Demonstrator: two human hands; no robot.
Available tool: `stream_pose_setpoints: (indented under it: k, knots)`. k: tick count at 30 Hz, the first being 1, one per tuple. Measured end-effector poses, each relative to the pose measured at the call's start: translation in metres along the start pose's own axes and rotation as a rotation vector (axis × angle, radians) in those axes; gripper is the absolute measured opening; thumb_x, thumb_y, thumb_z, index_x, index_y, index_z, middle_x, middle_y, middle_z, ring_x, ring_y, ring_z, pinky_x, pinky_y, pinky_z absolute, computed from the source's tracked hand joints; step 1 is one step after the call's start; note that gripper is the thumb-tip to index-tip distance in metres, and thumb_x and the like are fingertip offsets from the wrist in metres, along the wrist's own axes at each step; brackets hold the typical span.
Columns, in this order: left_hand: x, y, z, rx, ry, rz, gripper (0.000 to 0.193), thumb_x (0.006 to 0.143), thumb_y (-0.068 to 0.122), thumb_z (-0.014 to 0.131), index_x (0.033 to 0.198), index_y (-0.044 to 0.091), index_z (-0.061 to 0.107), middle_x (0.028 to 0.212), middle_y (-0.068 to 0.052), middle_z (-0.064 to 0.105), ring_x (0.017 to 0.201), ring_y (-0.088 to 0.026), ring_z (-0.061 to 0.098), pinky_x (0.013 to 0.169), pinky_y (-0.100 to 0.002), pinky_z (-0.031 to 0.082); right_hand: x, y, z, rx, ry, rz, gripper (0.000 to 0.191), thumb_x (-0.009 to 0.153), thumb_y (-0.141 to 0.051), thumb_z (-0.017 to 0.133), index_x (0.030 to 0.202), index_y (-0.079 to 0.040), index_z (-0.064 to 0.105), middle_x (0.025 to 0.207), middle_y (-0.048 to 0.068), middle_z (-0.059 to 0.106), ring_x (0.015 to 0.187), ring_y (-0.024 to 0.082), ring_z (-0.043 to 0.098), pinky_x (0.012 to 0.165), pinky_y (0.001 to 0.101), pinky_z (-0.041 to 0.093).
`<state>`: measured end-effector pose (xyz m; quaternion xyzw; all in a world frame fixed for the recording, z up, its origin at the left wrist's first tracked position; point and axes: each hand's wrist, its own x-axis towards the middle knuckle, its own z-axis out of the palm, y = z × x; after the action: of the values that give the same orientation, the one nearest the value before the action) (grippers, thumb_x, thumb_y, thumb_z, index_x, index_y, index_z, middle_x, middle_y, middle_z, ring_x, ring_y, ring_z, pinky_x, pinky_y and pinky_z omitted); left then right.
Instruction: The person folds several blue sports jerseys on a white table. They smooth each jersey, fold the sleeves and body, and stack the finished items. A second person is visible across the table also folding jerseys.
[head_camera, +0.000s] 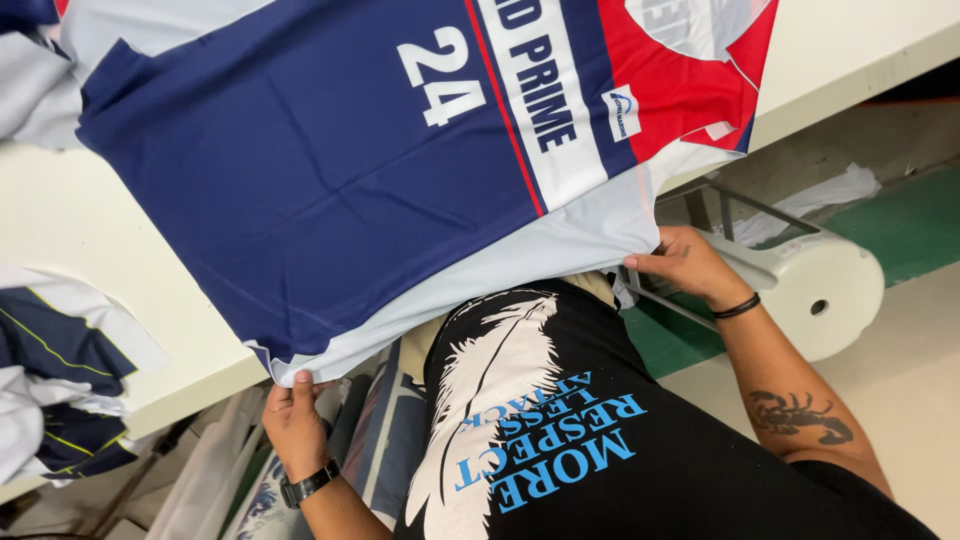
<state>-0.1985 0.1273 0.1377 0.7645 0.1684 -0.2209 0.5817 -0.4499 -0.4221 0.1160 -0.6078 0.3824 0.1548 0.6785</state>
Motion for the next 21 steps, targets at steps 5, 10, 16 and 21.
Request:
stream_pose_setpoints:
  k: [5,10,16,21]
  knots:
    - [0.018,-0.022,-0.004,0.084,0.013,-0.121,0.025,0.1,0.018,0.068,0.111,-0.004,0.069,0.097,-0.009,0.072,0.082,-0.016,0.068,0.08,-0.032,0.057,0.015,0.02,-0.001,-0.009,0.016,0.08,0.025,0.089,-0.013,0.076,0.108,0.002,0.076,0.096,0.003,0.075,0.083,0.009,0.063,0.074,0.0255,0.051]
    - [0.022,-0.05,-0.004,0.098,-0.032,-0.179,0.023,0.096,0.015,0.069,0.109,-0.004,0.068,0.094,-0.006,0.072,0.077,-0.015,0.068,0.074,-0.03,0.057,0.039,0.054,0.005,0.067,0.059,0.109,0.024,0.089,-0.015,0.078,0.102,0.005,0.076,0.088,0.006,0.074,0.075,0.012,0.063,0.068,0.0294,0.051]
    - [0.03,-0.054,-0.009,0.13,-0.048,-0.201,0.022,0.095,0.017,0.07,0.106,-0.002,0.068,0.089,-0.006,0.071,0.076,-0.015,0.069,0.078,-0.031,0.059,0.048,0.068,0.003,0.15,0.002,0.052,0.031,0.087,-0.015,0.076,0.111,0.003,0.075,0.099,0.004,0.077,0.083,0.01,0.067,0.076,0.0274,0.053]
    - [0.034,-0.045,-0.018,0.123,-0.092,-0.268,0.026,0.098,0.024,0.067,0.099,-0.002,0.065,0.086,-0.011,0.074,0.077,-0.018,0.07,0.079,-0.032,0.059,0.037,0.051,-0.002,0.123,-0.011,0.034,0.034,0.088,-0.015,0.075,0.116,0.005,0.075,0.102,0.006,0.077,0.087,0.011,0.066,0.079,0.0283,0.052]
